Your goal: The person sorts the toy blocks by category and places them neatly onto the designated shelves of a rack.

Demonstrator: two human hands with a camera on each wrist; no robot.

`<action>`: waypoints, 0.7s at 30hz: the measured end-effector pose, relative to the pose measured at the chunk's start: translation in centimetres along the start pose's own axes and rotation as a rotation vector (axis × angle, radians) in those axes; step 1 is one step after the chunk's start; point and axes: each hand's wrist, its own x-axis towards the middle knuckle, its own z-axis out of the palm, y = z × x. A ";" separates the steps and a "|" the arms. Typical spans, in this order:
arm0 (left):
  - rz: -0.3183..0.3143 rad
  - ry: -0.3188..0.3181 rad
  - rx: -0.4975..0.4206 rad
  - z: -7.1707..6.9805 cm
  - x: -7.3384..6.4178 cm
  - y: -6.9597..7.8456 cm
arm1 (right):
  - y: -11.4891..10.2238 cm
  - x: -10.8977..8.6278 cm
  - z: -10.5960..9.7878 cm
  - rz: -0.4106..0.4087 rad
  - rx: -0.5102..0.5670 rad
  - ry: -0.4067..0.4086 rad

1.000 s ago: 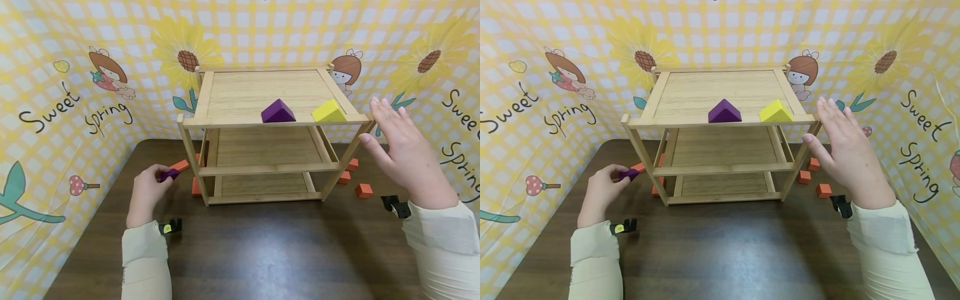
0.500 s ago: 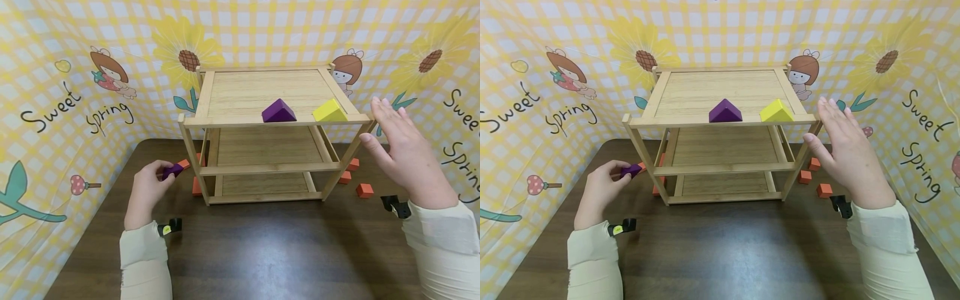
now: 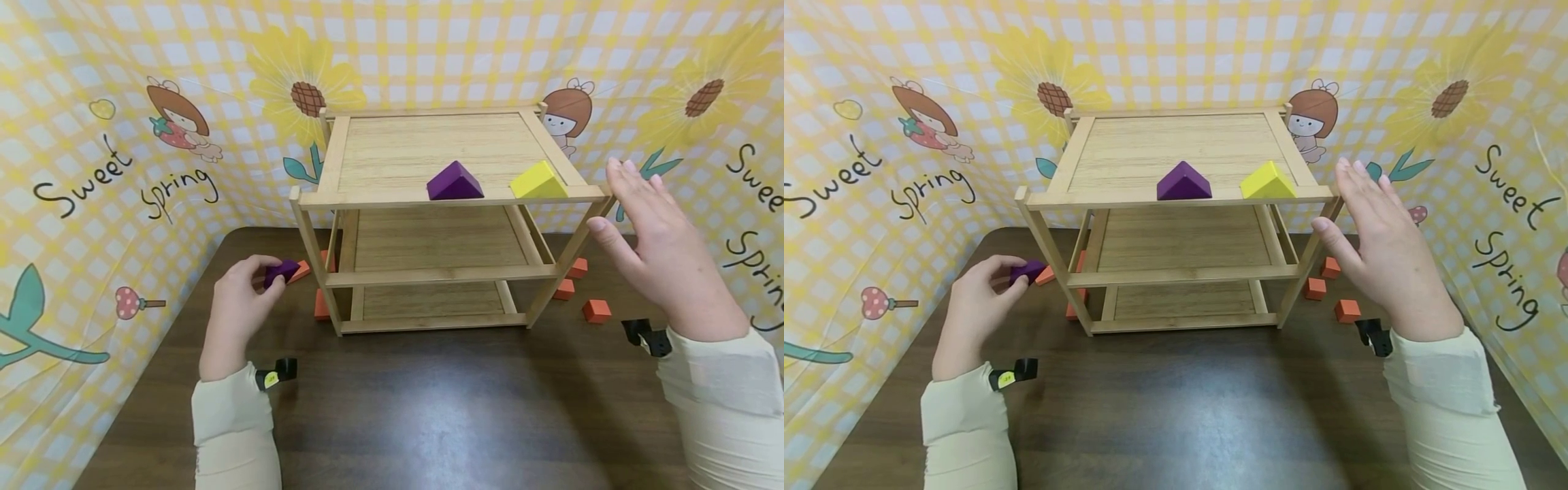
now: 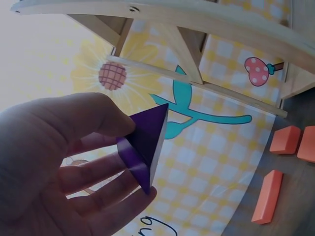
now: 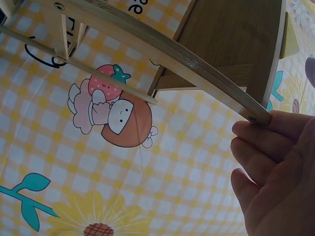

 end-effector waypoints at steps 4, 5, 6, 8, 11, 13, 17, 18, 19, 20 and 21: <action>0.028 0.049 -0.007 -0.1 -0.2 0.5 | 0.0 0.0 -0.1 -0.002 0.000 0.002; 0.033 0.059 -0.008 -0.2 -0.2 0.6 | 0.0 0.0 -0.1 -0.003 0.001 0.002; 0.037 0.068 -0.012 -0.2 -0.3 0.8 | 0.0 0.0 -0.1 -0.003 0.002 0.002; 0.046 0.081 -0.015 -0.3 -0.4 0.9 | -0.1 0.0 0.0 -0.003 0.001 0.002; 0.062 0.100 -0.018 -0.5 -0.6 1.2 | -0.1 0.0 0.0 0.001 0.003 -0.003; 0.075 0.117 -0.012 -0.5 -0.7 1.4 | -0.1 0.0 -0.1 0.006 0.003 -0.006; 0.103 0.161 0.000 -0.7 -0.8 1.6 | -0.1 -0.1 -0.1 0.015 0.003 -0.012; 0.112 0.174 -0.002 -0.7 -0.8 1.7 | -0.1 -0.1 -0.1 0.017 0.002 -0.011; 0.124 0.189 -0.004 -0.8 -0.8 1.8 | -0.1 -0.1 -0.1 0.016 0.002 -0.009; 0.134 0.203 -0.004 -0.8 -0.8 1.8 | -0.1 0.0 0.0 0.015 0.002 -0.006; 0.143 0.218 -0.006 -0.8 -0.8 1.9 | -0.1 0.0 0.0 0.014 0.002 -0.004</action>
